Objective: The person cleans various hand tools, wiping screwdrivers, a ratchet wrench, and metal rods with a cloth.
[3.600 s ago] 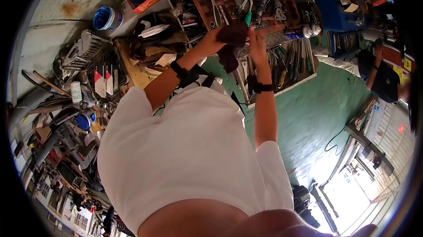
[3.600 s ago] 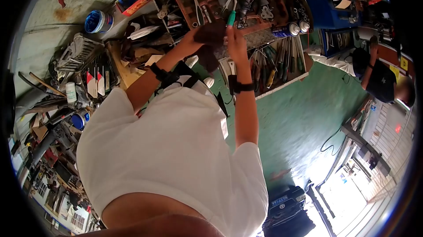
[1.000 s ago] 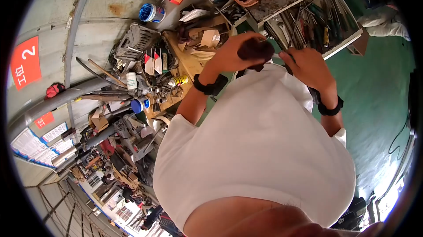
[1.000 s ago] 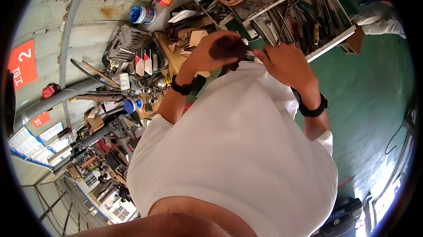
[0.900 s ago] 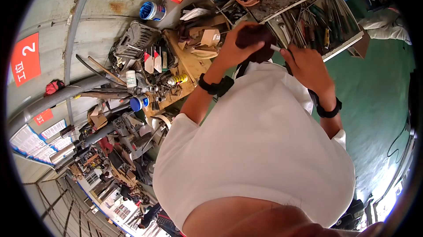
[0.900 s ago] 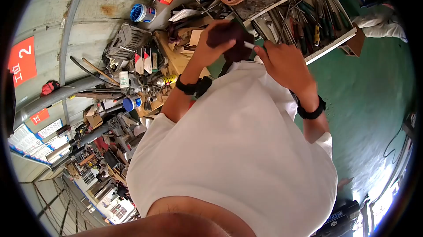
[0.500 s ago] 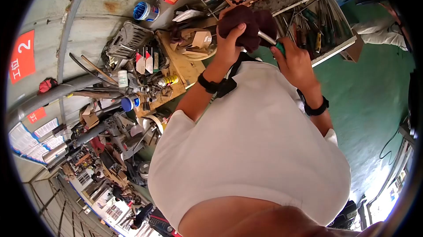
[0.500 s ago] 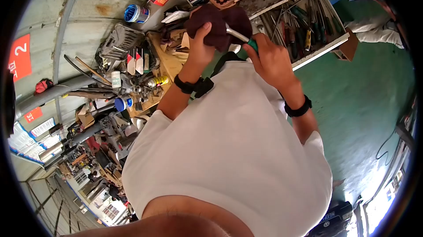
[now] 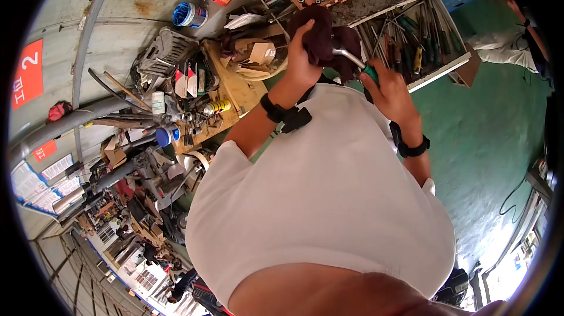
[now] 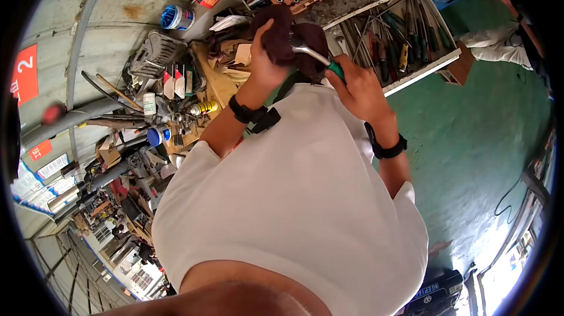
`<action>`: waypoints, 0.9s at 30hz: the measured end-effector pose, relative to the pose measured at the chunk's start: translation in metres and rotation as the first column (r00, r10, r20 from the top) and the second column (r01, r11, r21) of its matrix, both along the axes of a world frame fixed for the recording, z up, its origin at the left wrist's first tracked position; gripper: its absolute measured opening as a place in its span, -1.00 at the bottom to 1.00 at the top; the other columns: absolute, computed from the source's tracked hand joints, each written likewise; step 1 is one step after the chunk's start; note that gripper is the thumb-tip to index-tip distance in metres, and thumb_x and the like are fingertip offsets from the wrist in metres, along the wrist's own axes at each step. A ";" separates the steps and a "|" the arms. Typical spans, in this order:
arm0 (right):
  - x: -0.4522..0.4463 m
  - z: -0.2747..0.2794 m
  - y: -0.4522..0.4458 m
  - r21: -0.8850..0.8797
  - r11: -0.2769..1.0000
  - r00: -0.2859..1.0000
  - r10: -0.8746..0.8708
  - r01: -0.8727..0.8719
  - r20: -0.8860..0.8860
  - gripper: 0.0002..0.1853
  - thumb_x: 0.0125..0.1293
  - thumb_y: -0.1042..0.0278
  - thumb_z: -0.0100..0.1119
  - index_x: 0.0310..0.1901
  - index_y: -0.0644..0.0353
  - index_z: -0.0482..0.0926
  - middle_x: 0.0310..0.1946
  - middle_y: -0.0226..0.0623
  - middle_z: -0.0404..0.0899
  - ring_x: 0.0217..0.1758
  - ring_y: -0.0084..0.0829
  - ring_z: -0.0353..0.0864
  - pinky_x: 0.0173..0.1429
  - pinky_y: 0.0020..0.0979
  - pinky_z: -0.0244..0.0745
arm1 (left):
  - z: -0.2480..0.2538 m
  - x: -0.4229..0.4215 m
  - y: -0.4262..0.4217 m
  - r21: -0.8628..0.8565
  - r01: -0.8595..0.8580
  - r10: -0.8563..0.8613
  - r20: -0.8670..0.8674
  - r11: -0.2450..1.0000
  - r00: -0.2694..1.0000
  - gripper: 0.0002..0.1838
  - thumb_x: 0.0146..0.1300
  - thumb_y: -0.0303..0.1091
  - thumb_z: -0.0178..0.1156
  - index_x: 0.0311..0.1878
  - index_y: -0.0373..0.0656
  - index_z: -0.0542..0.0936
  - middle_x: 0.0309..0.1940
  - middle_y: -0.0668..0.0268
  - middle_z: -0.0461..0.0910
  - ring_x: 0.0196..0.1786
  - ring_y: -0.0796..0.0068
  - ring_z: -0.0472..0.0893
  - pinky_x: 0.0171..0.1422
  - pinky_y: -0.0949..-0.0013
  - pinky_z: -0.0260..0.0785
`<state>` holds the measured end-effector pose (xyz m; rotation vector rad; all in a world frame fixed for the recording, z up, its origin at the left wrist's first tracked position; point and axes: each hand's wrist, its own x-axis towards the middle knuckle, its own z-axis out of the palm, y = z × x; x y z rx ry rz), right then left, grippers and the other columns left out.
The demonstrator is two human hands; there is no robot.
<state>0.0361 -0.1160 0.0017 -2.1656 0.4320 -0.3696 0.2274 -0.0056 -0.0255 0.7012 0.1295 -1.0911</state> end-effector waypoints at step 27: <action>0.003 0.004 0.002 0.157 0.975 0.988 0.154 -0.155 0.019 -0.79 0.47 0.26 0.04 -0.12 0.27 0.43 -0.57 -0.07 0.44 -0.56 -0.07 0.42 -0.46 -0.21 0.29 | -0.027 -0.011 0.035 -0.653 0.213 -0.142 0.160 0.727 0.977 -0.12 0.07 -0.38 0.18 0.51 -0.05 0.07 0.14 0.20 0.49 0.16 0.21 0.50 0.42 0.07 0.18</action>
